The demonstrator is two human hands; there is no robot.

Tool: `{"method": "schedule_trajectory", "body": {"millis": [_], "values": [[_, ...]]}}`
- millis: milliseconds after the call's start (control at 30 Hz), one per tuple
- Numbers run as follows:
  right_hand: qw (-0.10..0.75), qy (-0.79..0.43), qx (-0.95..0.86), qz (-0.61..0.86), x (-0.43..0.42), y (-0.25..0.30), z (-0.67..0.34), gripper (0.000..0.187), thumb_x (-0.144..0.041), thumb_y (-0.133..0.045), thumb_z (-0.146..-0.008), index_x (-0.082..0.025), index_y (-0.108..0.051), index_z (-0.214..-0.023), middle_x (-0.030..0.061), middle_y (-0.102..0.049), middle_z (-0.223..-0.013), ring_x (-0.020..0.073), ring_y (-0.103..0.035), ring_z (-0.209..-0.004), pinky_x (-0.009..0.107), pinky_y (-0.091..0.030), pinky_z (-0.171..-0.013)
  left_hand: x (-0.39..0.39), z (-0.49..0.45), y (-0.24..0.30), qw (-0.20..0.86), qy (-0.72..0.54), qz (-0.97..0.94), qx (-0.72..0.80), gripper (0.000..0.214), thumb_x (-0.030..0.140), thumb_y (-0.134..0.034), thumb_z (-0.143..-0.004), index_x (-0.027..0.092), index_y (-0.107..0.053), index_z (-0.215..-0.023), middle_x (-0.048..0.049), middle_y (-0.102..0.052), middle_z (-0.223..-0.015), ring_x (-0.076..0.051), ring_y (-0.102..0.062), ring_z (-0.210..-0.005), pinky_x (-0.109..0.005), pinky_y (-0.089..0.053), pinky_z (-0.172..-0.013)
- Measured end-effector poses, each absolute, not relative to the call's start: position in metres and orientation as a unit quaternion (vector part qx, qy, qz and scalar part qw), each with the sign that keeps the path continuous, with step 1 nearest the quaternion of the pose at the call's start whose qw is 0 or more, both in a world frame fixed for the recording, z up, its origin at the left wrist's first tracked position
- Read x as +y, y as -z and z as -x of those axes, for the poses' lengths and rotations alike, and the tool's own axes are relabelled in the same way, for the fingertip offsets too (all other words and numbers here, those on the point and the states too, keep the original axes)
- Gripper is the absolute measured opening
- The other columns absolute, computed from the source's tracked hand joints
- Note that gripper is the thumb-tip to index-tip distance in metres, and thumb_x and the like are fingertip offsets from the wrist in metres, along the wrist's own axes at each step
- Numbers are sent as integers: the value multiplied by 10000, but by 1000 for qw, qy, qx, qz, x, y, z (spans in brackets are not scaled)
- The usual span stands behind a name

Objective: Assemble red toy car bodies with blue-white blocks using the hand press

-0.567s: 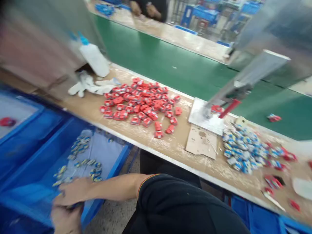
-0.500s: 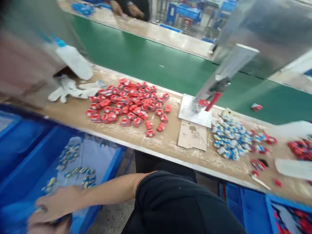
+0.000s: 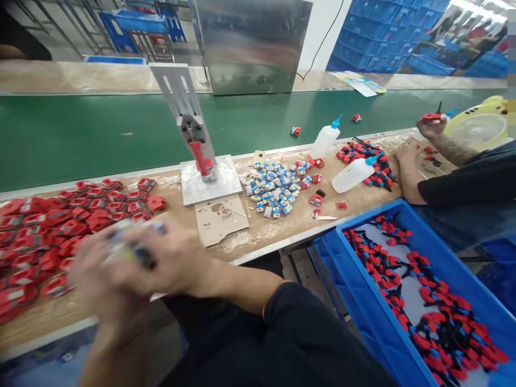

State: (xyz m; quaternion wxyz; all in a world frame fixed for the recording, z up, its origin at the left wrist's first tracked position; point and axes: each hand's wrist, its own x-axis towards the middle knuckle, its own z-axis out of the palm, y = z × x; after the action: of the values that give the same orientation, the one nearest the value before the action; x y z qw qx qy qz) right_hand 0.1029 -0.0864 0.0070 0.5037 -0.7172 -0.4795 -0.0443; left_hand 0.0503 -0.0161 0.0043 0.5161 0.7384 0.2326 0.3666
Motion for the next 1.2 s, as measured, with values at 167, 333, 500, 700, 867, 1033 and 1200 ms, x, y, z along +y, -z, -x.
{"method": "schedule_trajectory", "body": {"millis": [167, 333, 500, 700, 867, 1033, 1200], "values": [[573, 144, -223, 775, -170, 12, -264, 257, -497, -490, -1054, -265, -598, -1034, 31, -708, -976, 203, -671, -933, 362, -577, -934, -76, -236, -2, 657, -253, -689, 172, 218, 315, -573, -921, 209, -691, -772, -42, -746, -868, -205, -674, -891, -311, -568, -857], [437, 22, -146, 887, -198, 26, -375, 313, -455, -341, -1085, -251, -571, -1024, 44, -732, -988, 223, -685, -972, 342, -544, -929, -109, -358, 24, 649, -161, -700, 252, 283, 272, -543, -992, 199, -663, -747, -74, -760, -891, -249, -707, -960, -346, -548, -926], [353, -21, -183, 917, -210, 40, -404, 324, -434, -398, -1091, -240, -652, -1145, 131, -730, -1225, 307, -691, -1148, 439, -532, -1029, -116, -365, 49, 610, -165, -708, 314, 230, 301, -516, -1052, 214, -683, -920, -127, -759, -1106, -308, -684, -1188, -450, -495, -1124], [220, -77, -210, 950, -228, 48, -400, 425, -443, -360, -1112, -267, -660, -1356, 170, -640, -1420, 358, -718, -1168, 529, -564, -1027, -129, -355, 63, 602, -141, -715, 327, 228, 275, -592, -1020, 229, -722, -1202, -143, -650, -1459, -279, -537, -1493, -425, -350, -1313], [202, -76, -258, 942, -237, 53, -404, 509, -443, -351, -1107, -300, -570, -1543, 145, -612, -1560, 367, -681, -1315, 545, -557, -1101, -125, -347, 54, 639, -115, -709, 277, 403, 358, -547, -1063, 193, -689, -1402, -134, -572, -1648, -252, -454, -1609, -375, -287, -1360], [263, -26, -290, 920, -251, 73, -418, 538, -410, -442, -1044, -194, -632, -1499, 195, -694, -1493, 369, -655, -1373, 560, -529, -1158, -109, -304, 27, 661, -139, -707, 209, 325, 339, -611, -1046, 224, -746, -1318, -90, -661, -1580, -276, -534, -1560, -426, -368, -1331], [296, 35, -305, 904, -265, 90, -432, 535, -440, -507, -980, -191, -704, -1410, 204, -776, -1325, 378, -711, -1250, 576, -548, -1105, -56, -191, 25, 604, -278, -734, 138, 296, 455, -637, -1027, 278, -758, -1233, -97, -760, -1378, -284, -707, -1337, -484, -534, -1196]]}}
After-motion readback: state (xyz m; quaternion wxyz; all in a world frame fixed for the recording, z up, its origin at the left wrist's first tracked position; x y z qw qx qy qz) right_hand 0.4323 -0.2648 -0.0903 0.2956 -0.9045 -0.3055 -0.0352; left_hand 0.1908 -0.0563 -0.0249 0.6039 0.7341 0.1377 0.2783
